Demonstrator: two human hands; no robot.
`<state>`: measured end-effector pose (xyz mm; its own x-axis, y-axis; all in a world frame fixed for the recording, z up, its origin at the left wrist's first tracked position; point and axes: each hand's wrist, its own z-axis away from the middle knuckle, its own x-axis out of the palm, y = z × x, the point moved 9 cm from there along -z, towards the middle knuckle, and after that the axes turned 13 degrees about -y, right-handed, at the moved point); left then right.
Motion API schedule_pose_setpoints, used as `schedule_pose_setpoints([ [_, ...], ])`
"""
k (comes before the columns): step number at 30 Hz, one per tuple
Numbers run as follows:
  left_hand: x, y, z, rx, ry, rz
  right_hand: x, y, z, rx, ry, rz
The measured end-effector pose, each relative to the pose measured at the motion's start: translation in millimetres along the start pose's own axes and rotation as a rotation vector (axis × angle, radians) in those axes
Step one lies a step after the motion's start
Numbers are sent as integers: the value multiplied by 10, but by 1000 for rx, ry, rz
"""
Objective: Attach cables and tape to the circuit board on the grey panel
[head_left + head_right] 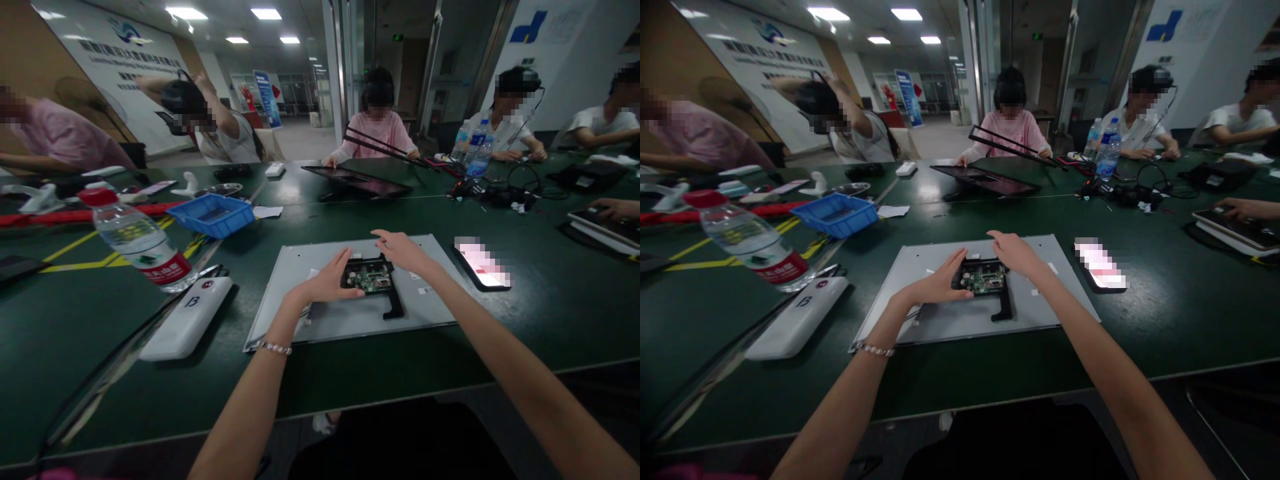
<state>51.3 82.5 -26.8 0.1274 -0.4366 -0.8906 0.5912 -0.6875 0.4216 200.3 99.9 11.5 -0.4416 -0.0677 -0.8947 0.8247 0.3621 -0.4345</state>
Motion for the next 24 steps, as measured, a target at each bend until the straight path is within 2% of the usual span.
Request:
schedule_pose_setpoints([
  [2, -81, 94, 18, 12, 62, -15, -102, 223, 162, 52, -8, -2],
  [5, -173, 347, 28, 69, 140, -55, -164, 603, 434, 136, -60, 38],
  [8, -137, 636, -8, 146, 119, -107, -178, 931, 692, 218, -65, 1],
  [10, -84, 780, -34, 189, 88, -127, -128, 1053, 806, 244, -78, -84],
  [13, -24, 890, -59, 232, 58, -134, -1, 1075, 857, 242, -110, -173],
  [17, 21, 891, -85, 238, 49, -146, 130, 952, 789, 183, -122, -186],
  [24, 53, 858, -114, 232, 55, -169, 109, 901, 772, 186, -77, -259],
])
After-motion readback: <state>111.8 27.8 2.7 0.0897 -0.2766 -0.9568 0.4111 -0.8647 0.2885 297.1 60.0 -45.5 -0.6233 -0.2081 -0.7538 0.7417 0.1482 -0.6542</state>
